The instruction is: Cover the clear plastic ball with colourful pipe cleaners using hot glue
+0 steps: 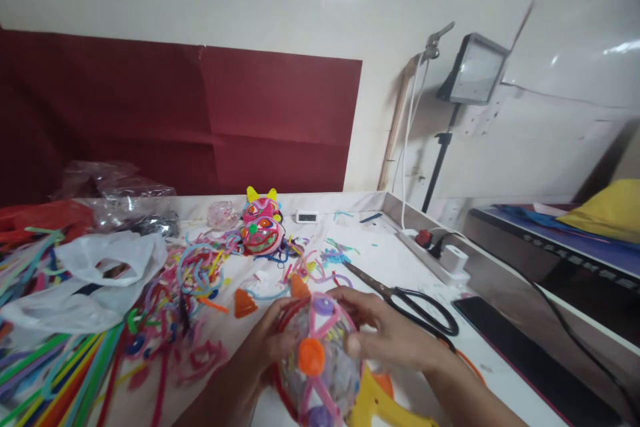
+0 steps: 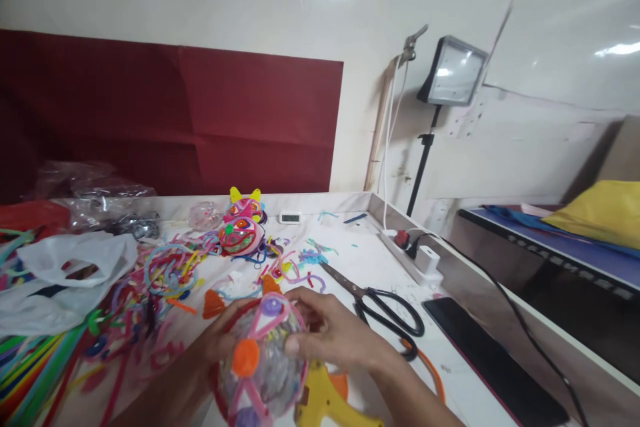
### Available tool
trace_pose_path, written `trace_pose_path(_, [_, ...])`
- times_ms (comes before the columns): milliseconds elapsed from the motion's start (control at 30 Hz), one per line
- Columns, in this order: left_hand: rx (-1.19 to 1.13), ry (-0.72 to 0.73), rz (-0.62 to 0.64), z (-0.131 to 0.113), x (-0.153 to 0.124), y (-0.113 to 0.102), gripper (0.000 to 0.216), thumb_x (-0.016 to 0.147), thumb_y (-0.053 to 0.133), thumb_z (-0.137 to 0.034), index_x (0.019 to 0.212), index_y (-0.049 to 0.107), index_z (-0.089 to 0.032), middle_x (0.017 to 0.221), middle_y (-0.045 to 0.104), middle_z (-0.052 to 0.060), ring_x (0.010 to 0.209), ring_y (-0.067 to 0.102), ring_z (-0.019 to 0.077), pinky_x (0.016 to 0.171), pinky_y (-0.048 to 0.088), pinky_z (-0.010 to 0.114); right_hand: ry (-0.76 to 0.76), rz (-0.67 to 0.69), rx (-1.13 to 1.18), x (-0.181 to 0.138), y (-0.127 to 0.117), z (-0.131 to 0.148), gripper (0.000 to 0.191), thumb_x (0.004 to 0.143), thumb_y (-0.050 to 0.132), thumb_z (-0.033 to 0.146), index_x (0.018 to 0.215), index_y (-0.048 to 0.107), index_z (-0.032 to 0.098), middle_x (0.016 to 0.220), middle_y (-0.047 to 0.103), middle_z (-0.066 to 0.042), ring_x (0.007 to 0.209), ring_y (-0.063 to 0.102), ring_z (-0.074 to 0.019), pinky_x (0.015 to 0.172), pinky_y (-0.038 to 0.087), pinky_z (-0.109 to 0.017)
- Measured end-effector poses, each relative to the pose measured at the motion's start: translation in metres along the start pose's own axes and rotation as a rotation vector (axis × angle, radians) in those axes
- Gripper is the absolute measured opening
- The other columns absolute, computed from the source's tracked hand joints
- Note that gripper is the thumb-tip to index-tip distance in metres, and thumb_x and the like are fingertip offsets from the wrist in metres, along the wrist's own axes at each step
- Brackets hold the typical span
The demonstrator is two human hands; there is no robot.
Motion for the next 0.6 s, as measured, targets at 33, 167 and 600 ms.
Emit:
trace_pose_path(33, [-0.039,-0.005,-0.027,0.002,0.002,-0.004,0.054,0.056,0.089,-0.036,0.106,0.072,-0.023,0.100,0.078,0.006,0.097,0.072,0.0310,0.085,0.054,0.039,-0.049,-0.085,-0.078,-0.001,-0.007,0.006,0.068,0.068,0.078,0.069,0.116,0.067,0.022,0.103,0.068,-0.006,0.093,0.061,-0.0248,0.076,0.046,-0.033])
trace_pose_path(167, [-0.160,-0.010,-0.106,-0.007,-0.005,-0.006,0.048,0.061,0.087,-0.036,0.105,0.076,-0.021,0.097,0.080,0.006,0.093,0.074,0.0311,0.086,0.058,0.039,-0.308,-0.409,-0.158,-0.016,-0.031,0.037,0.045,0.087,0.066,0.062,0.112,0.071,0.024,0.104,0.072,-0.007,0.097,0.065,-0.0238,0.082,0.048,-0.034])
trace_pose_path(600, [-0.455,-0.069,-0.354,-0.020,-0.027,-0.009,0.022,0.079,0.076,-0.022,0.102,0.075,-0.022,0.096,0.082,0.006,0.088,0.077,0.0331,0.079,0.062,0.057,-0.465,-0.433,-0.247,-0.026,-0.032,0.049,0.049,0.089,0.067,0.023,0.135,0.056,0.035,0.137,0.057,-0.006,0.128,0.053,-0.0262,0.107,0.044,-0.043])
Point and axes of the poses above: each hand's wrist, its own x-axis towards the middle knuckle, its own y-axis out of the palm, z = x × y, the point moved 9 cm from there along x, towards the middle knuckle
